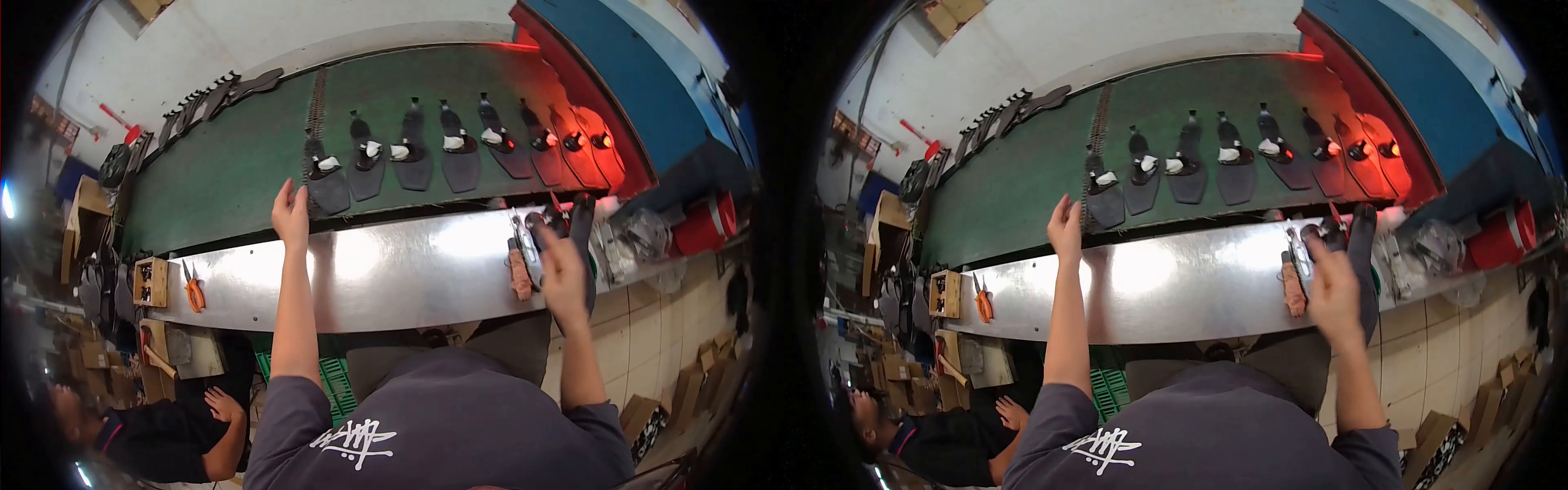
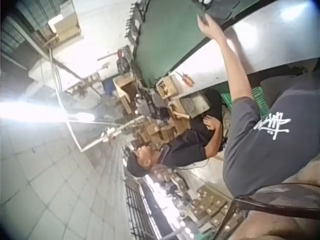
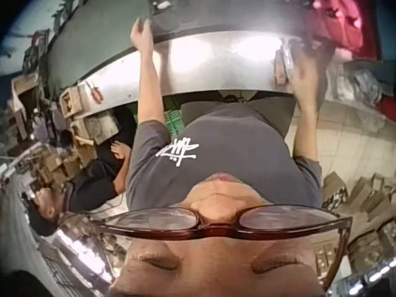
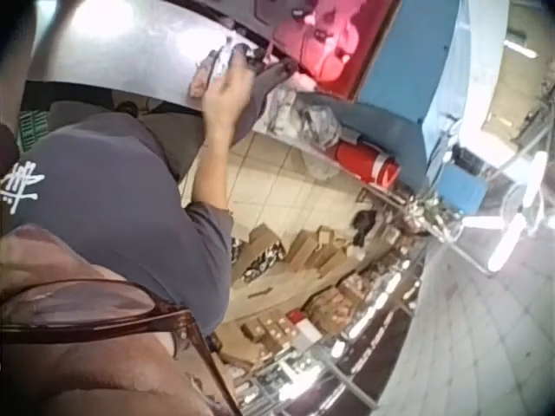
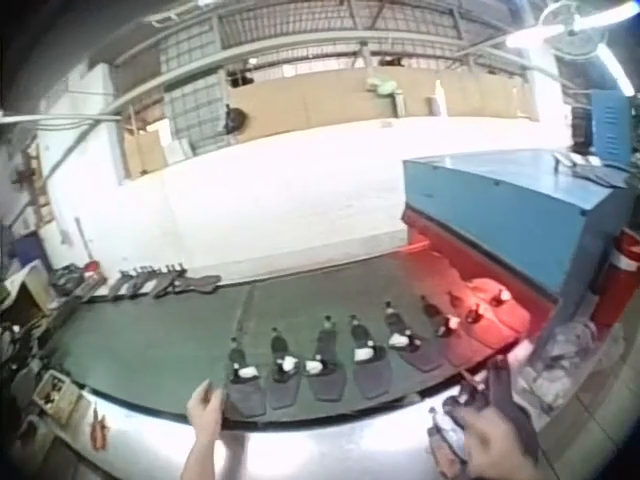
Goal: Stitching and assembling shoe components at a factory workstation.
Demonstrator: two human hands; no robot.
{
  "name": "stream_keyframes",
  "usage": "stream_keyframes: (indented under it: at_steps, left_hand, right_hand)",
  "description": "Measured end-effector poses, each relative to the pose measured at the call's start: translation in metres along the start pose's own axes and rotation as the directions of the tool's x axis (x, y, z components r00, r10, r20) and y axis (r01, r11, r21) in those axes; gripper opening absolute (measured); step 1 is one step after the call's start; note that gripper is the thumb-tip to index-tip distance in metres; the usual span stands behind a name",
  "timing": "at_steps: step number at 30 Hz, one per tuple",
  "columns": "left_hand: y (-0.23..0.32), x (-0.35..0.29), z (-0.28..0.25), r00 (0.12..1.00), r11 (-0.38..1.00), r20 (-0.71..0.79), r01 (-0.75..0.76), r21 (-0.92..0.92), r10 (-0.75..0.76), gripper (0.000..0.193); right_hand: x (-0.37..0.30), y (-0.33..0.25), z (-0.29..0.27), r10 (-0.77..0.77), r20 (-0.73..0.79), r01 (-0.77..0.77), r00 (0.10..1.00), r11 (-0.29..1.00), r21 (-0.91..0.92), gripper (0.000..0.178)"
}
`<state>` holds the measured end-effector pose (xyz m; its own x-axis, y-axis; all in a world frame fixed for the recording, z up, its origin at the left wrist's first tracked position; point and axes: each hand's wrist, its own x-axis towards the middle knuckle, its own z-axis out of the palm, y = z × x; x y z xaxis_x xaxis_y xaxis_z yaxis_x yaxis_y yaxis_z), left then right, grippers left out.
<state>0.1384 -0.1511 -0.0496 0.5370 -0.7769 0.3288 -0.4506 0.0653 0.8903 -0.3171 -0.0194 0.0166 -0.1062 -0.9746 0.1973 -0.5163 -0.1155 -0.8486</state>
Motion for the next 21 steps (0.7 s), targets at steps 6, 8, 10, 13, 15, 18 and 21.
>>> stream_keyframes:
  at_steps: [6, 8, 10, 13, 15, 18, 21]
  left_hand:
    - [-0.013, 0.044, 0.045, 0.984, 0.86, 0.177, -0.117, 0.497, 0.032, 0.057]
    - [-0.022, 0.04, 0.058, 0.977, 0.767, 0.191, -0.197, 0.611, 0.099, 0.045]
    - [-0.027, 0.041, 0.063, 0.965, 0.786, 0.176, -0.261, 0.56, 0.195, 0.039]
    - [-0.022, 0.038, 0.074, 0.935, 0.791, 0.195, -0.355, 0.498, 0.297, 0.023]
    - [-0.026, 0.04, 0.054, 0.962, 0.855, 0.078, -0.267, 0.445, 0.26, 0.023]
    - [-0.024, 0.055, 0.03, 0.942, 0.882, -0.08, -0.272, 0.385, 0.326, 0.025]
    - [0.016, 0.053, 0.012, 0.912, 0.901, -0.179, -0.303, 0.312, 0.369, 0.022]
  right_hand:
    - [0.017, -0.009, 0.078, -0.169, 0.075, 0.183, 0.983, 0.947, -0.265, 0.028]
    - [0.016, -0.005, 0.082, -0.166, 0.082, 0.184, 0.983, 0.93, -0.319, 0.031]
    - [0.011, -0.005, 0.081, -0.148, 0.075, 0.166, 0.986, 0.906, -0.39, 0.033]
    - [0.014, 0.011, 0.085, -0.151, 0.119, 0.189, 0.981, 0.871, -0.454, 0.044]
    - [0.012, 0.01, 0.085, -0.228, 0.136, 0.264, 0.964, 0.871, -0.415, 0.034]
    - [0.008, 0.008, 0.087, -0.261, 0.097, 0.277, 0.96, 0.858, -0.433, 0.032]
    - [0.004, 0.003, 0.084, -0.289, 0.089, 0.3, 0.953, 0.857, -0.418, 0.029]
